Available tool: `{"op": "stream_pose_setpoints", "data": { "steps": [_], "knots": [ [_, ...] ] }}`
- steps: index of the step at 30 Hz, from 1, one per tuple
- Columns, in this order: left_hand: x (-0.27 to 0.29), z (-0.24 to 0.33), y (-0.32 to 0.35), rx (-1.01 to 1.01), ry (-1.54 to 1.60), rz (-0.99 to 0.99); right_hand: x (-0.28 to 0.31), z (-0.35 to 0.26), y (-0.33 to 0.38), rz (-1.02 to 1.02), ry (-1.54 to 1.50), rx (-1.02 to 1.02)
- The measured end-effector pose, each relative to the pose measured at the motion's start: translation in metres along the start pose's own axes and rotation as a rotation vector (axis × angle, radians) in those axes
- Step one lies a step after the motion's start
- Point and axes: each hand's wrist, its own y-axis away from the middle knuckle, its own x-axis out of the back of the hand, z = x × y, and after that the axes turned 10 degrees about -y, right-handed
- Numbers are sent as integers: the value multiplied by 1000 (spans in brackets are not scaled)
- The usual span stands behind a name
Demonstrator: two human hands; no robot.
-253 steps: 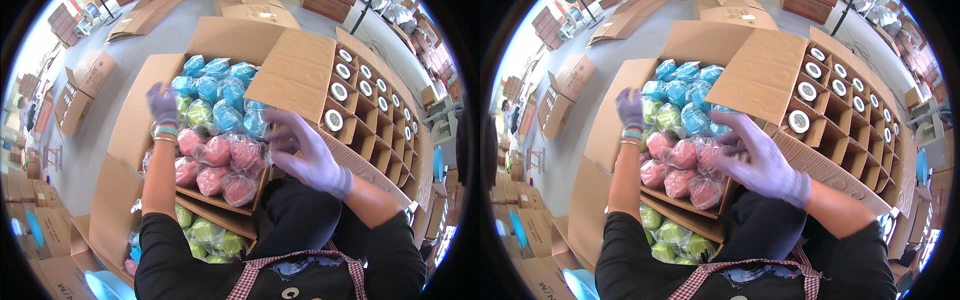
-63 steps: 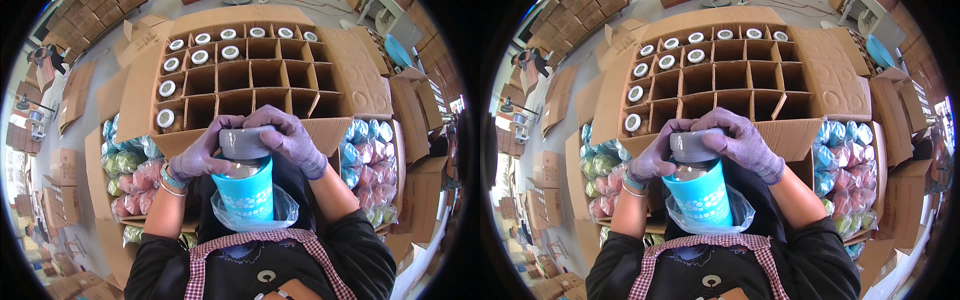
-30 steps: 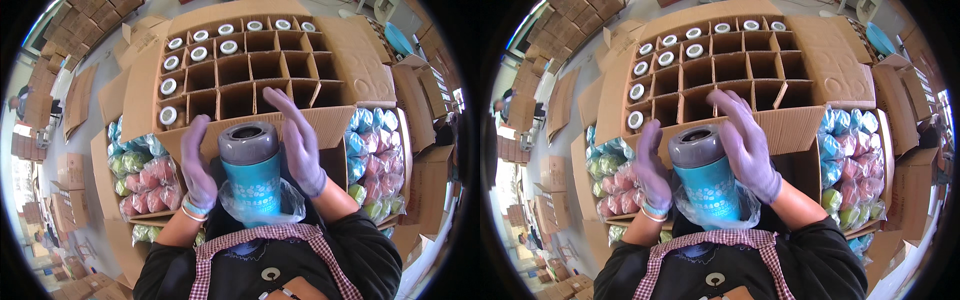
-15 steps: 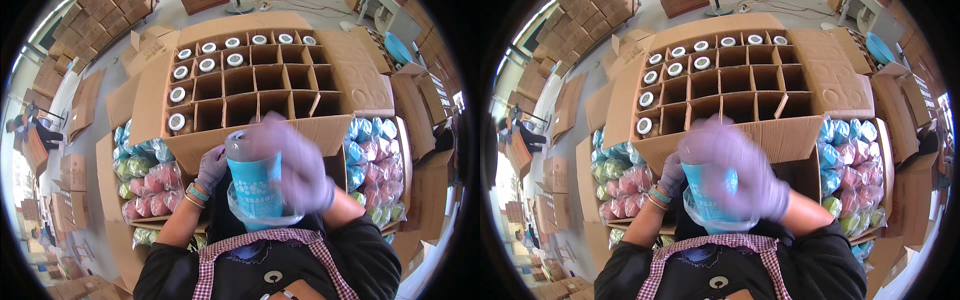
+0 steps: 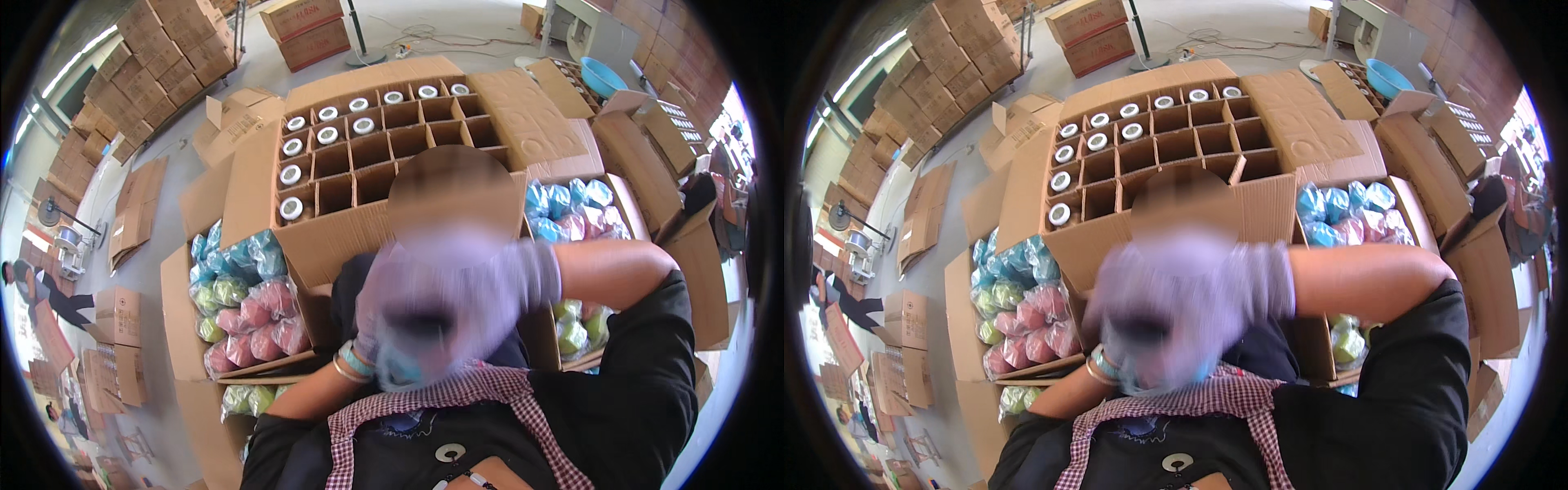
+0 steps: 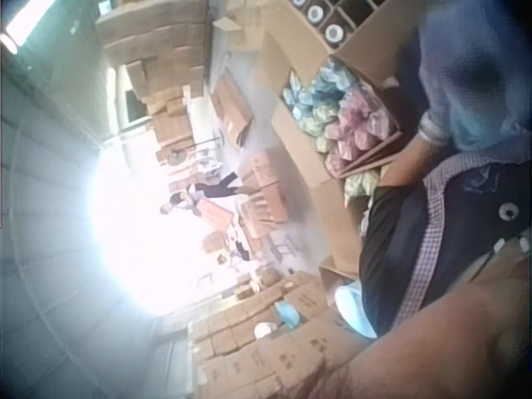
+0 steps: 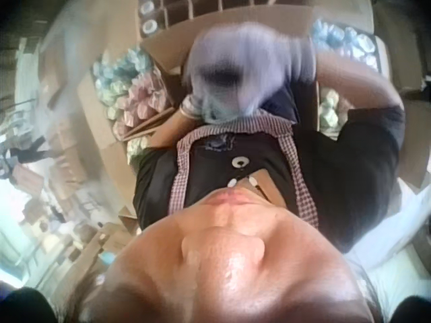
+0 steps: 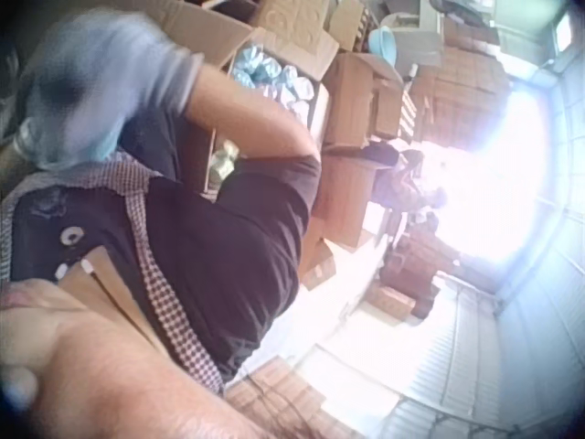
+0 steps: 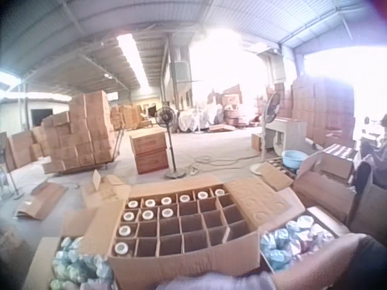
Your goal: The person assembles water bottles by picking up plastic-wrapped bottles, removing the plastic, and screwing on lids. They handle green and blue bottles, placing the lids from a cardboard box onto the bottles and tightening them by hand.
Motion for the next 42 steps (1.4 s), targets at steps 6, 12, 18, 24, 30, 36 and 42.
{"op": "stream_pose_setpoints", "data": {
  "steps": [6, 12, 18, 24, 30, 36, 42],
  "knots": [
    [7, 0, 27, 438, 473, -168, 8, 8, 34, -7, 467, -392],
    [18, -4, 12, 429, 617, -337, 6, 36, 63, -81, -188, -273],
    [9, -2, 37, 332, 490, -215, 2, 8, 48, -98, 66, -237],
    [-25, 28, 34, 390, 56, -61, -1, 48, 74, 147, -105, -396],
    [46, -5, 21, 322, 745, -426, -4, -35, 10, -204, 273, 45],
    [-34, 30, 40, 341, -75, -49, -2, 52, 79, 346, -381, -649],
    [49, -6, 24, 350, 830, -427, 2, -26, 19, -190, 389, 62]
  ]
}}
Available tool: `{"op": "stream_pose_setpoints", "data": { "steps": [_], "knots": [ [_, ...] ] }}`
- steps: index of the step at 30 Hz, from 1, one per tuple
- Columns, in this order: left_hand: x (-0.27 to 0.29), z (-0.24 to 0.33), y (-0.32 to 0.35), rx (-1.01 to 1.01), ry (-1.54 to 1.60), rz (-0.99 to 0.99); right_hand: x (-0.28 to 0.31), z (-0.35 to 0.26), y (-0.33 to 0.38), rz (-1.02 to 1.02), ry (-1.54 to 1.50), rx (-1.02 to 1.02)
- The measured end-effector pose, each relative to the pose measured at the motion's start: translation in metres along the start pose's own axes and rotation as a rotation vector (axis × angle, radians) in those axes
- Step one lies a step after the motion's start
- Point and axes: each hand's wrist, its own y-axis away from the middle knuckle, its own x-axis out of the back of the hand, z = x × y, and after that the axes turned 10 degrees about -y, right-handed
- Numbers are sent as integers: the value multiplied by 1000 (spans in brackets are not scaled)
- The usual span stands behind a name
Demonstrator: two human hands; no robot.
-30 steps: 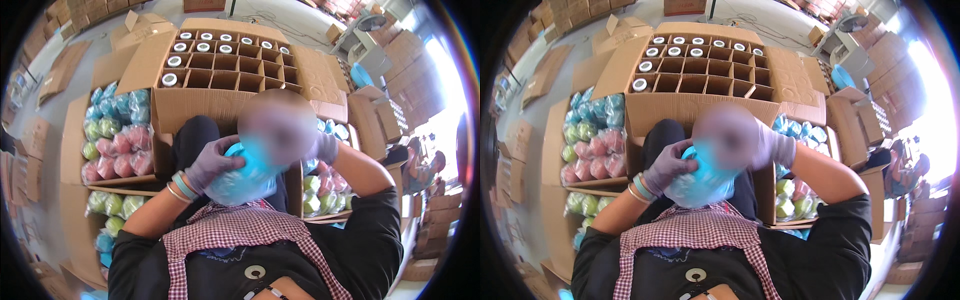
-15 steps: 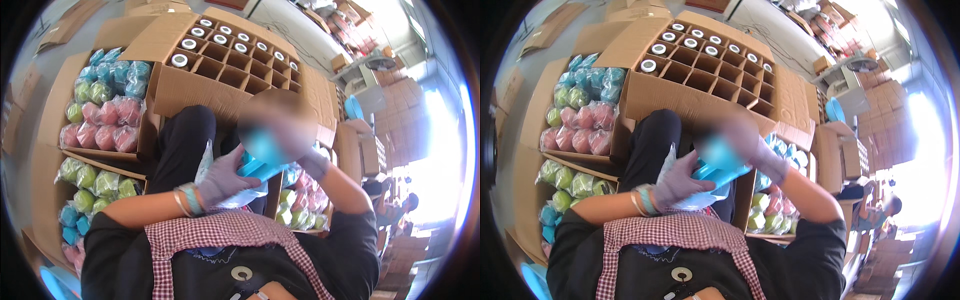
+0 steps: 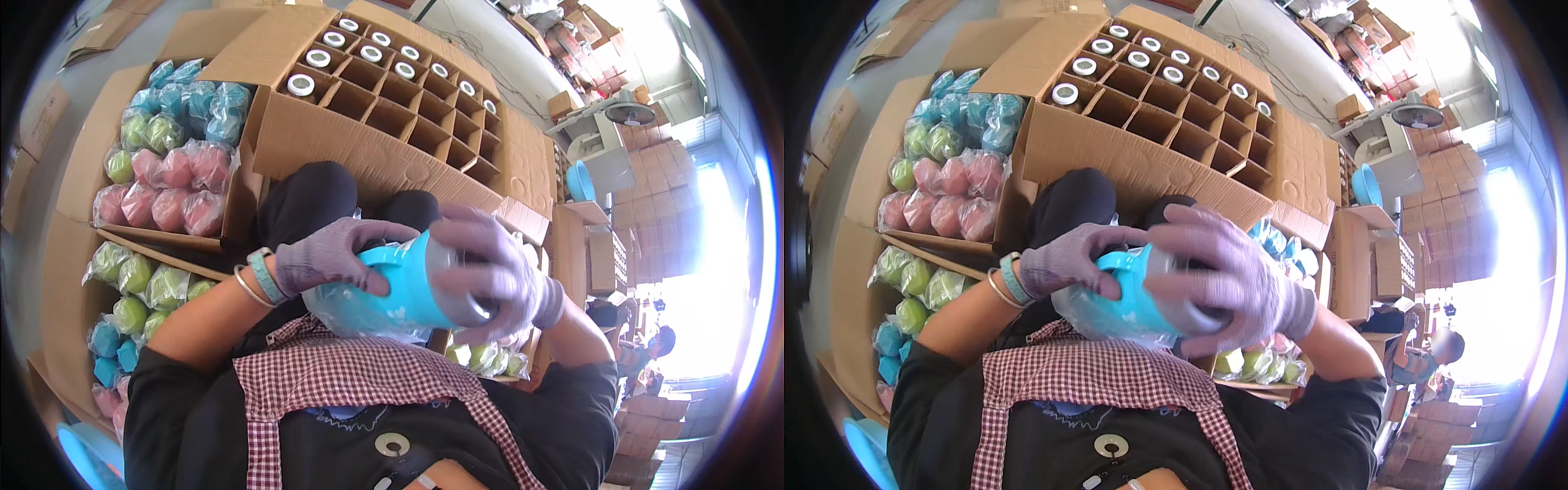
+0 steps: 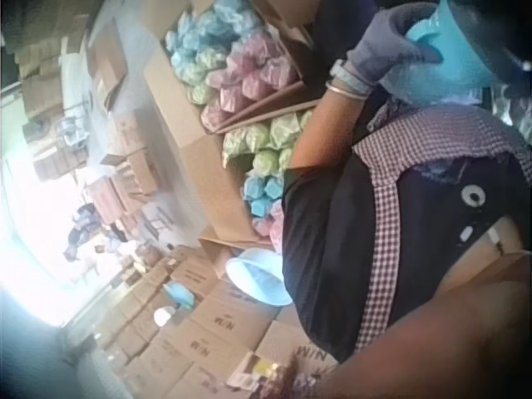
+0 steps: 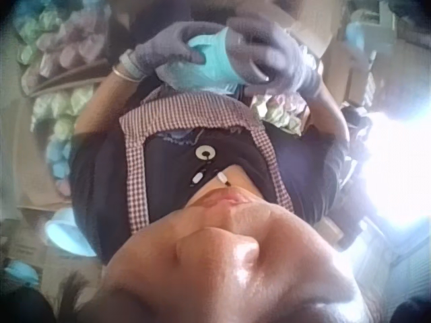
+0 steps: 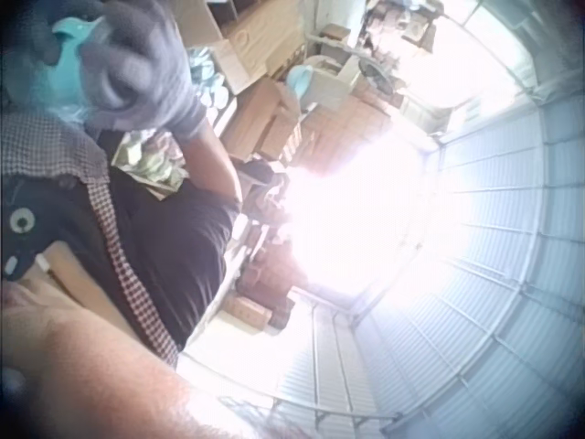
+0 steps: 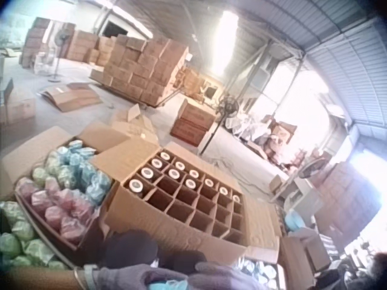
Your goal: The person assembles water bottles by picking up plastic-wrapped bottles, removing the plastic, and screwing on lids. They handle green and blue bottles, placing the lids from a cardboard box onto the bottles and tightening them by hand.
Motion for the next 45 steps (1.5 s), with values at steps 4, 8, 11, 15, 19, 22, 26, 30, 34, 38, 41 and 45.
{"op": "stream_pose_setpoints", "data": {
  "steps": [4, 8, 11, 15, 19, 22, 26, 30, 34, 38, 41, 45],
  "knots": [
    [-76, -27, -17, 67, -929, 706, -37, 61, 36, 294, -444, -739],
    [-37, -26, -16, 56, -99, 384, -33, 50, 39, 376, -489, -693],
    [-9, -12, 2, -27, 40, 192, 1, 30, 31, 236, -406, -432],
    [-1, 0, 11, 27, 60, 30, 33, 8, 0, -102, -88, -233],
    [11, -3, 15, 31, -75, -77, 38, -18, -24, -337, 224, -115],
    [4, -23, 22, 23, -44, 69, 26, -32, -32, -476, 340, -219],
    [-50, -38, 20, -46, -327, 526, 6, 20, -9, -252, 303, -688],
    [-39, -33, 25, -91, -67, 439, -2, 38, 10, 315, 11, -445],
    [-13, -17, 48, -146, -386, 168, -88, 67, 79, 802, -787, -674],
    [-12, 4, 82, 258, -1284, 178, -142, 46, 66, 739, -875, -657],
    [-19, 68, 84, -102, -1555, 266, -121, 49, 68, 779, -1119, -568],
    [-44, 134, 69, -348, -1106, 413, -58, 11, 62, 866, -974, -191]
  ]
}}
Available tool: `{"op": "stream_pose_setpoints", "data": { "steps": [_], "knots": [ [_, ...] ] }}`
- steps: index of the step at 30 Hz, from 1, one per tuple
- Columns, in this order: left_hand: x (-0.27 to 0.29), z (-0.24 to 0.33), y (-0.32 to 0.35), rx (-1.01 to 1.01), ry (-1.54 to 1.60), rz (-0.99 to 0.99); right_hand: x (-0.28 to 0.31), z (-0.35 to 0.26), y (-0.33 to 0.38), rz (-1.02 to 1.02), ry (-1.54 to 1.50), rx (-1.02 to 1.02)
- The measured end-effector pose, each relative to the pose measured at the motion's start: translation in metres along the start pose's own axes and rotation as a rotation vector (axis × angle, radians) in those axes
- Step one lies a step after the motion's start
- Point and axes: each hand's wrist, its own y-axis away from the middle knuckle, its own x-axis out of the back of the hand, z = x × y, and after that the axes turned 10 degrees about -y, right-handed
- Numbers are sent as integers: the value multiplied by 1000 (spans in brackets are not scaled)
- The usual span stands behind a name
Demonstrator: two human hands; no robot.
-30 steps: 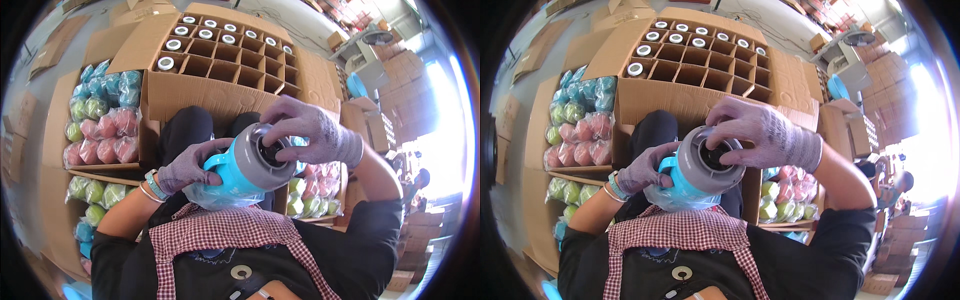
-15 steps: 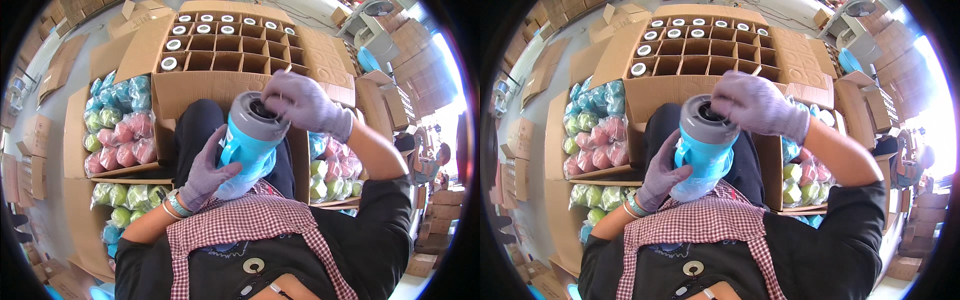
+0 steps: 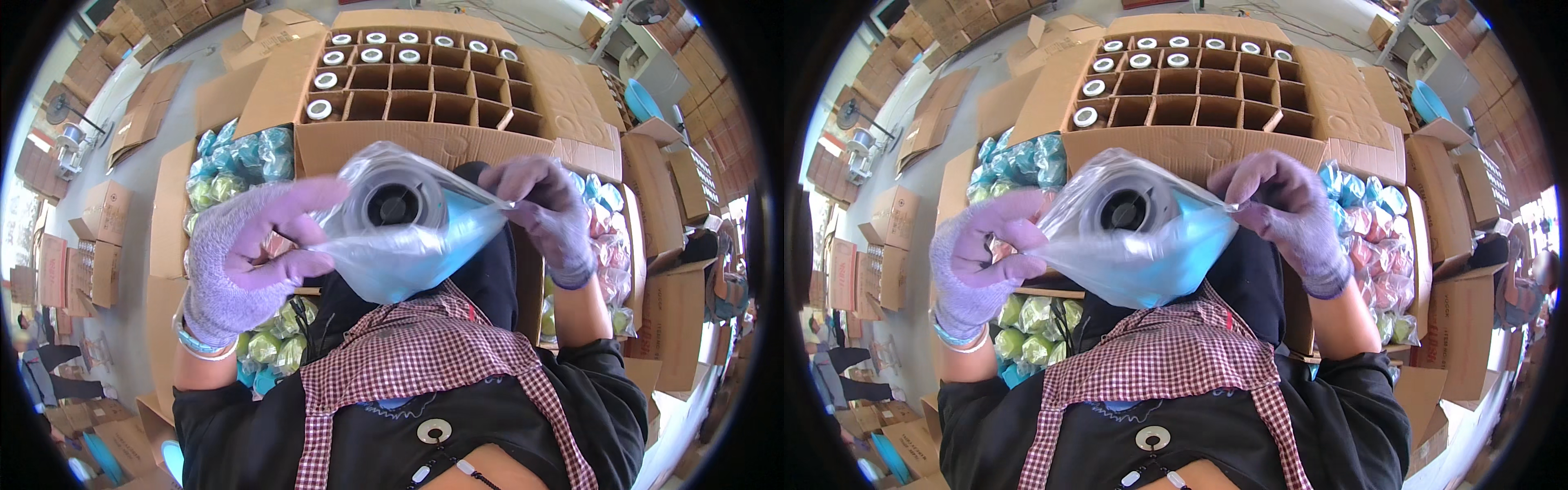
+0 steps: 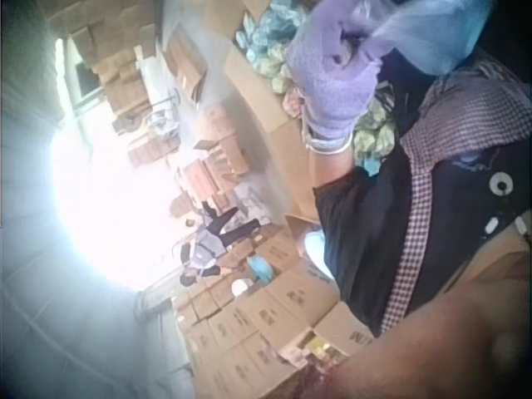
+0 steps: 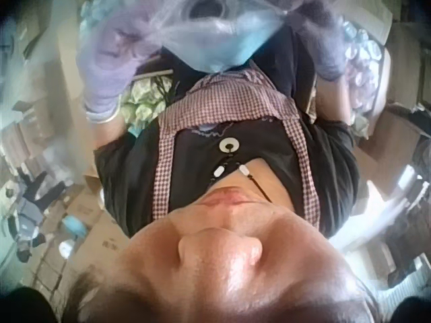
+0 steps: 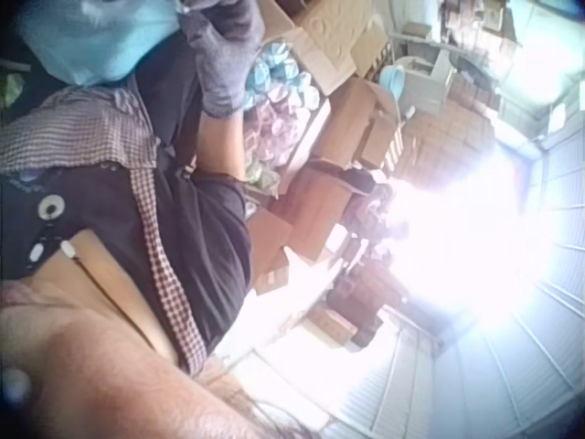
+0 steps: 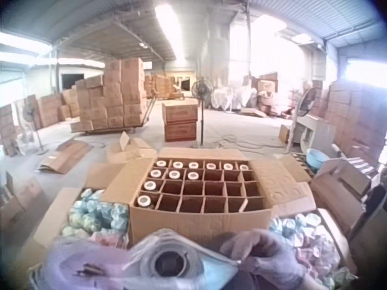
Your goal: The person assembles water bottles by picking up plastic-wrapped bottles, removing the plastic, and screwing on lids. They handle green and blue bottles, placing the lids from a cardboard box onto the bottles and tightening them by hand.
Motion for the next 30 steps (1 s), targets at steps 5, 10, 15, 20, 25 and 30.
{"op": "stream_pose_setpoints", "data": {
  "steps": [5, 10, 15, 20, 25, 30],
  "knots": [
    [-23, 38, -37, -19, -153, -169, -81, -39, -39, -338, 840, 604],
    [-28, 4, -11, 9, -300, -165, -97, 7, -39, -397, 823, 587],
    [-4, -91, 84, 570, 194, -29, -54, 62, -14, -134, 458, -18],
    [15, -144, 204, 670, 390, 141, -17, 113, 44, 17, 333, -615],
    [-39, -161, 285, 774, 743, 748, -103, 116, 4, -12, -8, -736],
    [-22, -192, 399, 342, 1242, 1433, -209, 156, -75, -572, 136, -489]
  ]
}}
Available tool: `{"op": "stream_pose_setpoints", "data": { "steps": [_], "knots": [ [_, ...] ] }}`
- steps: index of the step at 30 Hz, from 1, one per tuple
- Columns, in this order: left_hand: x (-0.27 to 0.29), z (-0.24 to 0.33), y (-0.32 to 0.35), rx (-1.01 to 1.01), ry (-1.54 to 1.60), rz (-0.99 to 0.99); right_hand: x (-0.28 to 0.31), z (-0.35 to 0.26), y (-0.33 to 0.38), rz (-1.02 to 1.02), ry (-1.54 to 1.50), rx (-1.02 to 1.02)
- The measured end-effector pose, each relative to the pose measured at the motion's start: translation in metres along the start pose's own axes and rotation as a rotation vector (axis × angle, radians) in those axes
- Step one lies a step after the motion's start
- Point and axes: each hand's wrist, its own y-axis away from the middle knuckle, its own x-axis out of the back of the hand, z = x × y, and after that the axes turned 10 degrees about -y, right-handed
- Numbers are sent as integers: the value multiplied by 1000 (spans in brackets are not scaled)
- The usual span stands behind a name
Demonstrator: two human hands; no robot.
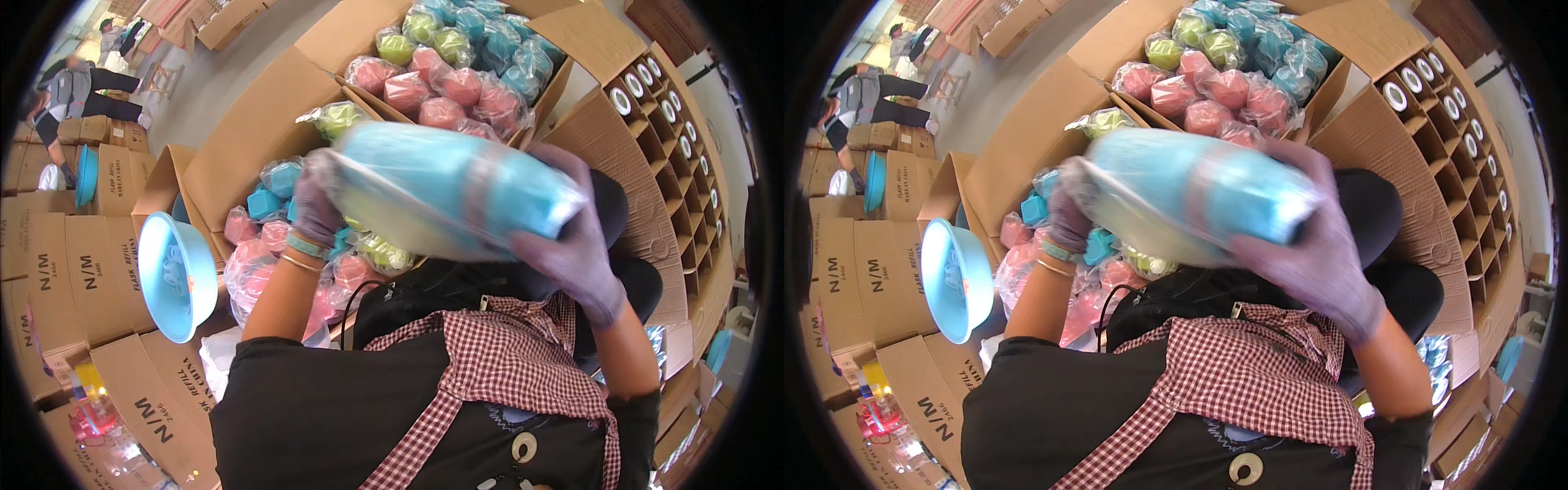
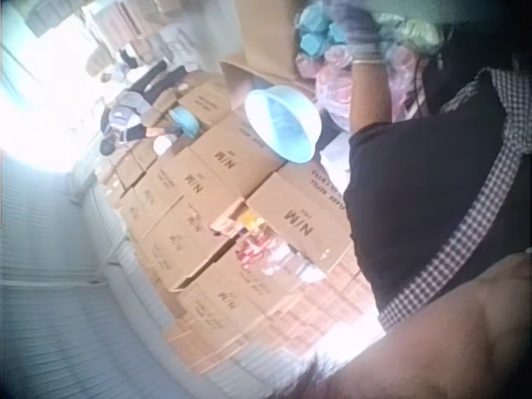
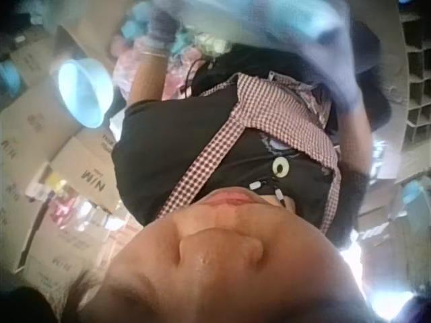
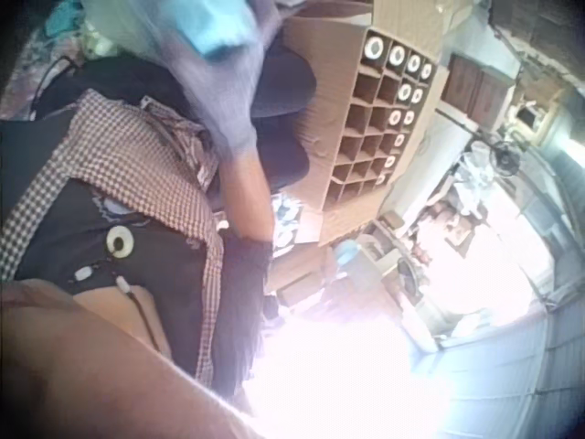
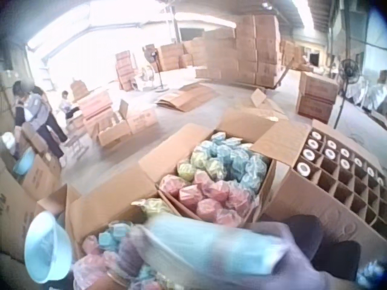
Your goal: The person assembles water bottles by picking up plastic-wrapped bottles, removing the plastic, and screwing on lids. They handle green and blue bottles, placing the lids from a cardboard box onto the bottles and tightening them by hand.
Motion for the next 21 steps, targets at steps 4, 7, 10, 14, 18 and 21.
{"op": "stream_pose_setpoints", "data": {
  "steps": [4, 7, 10, 14, 18, 21],
  "knots": [
    [58, 63, -52, -315, -595, 438, -67, 37, -110, -260, 301, 350],
    [122, 93, -91, -234, -1404, 782, -118, 77, -185, -375, 299, 288],
    [164, 101, -131, 87, -1962, 737, -141, 119, -227, -370, 377, 292],
    [201, 120, -171, 592, -2402, 239, -180, 141, -243, -406, 460, 357],
    [134, 89, -206, 943, -2446, -265, -171, 156, -251, -366, 564, 421],
    [139, 90, -205, 960, -2311, -382, -155, 136, -233, -379, 502, 473]
  ]
}}
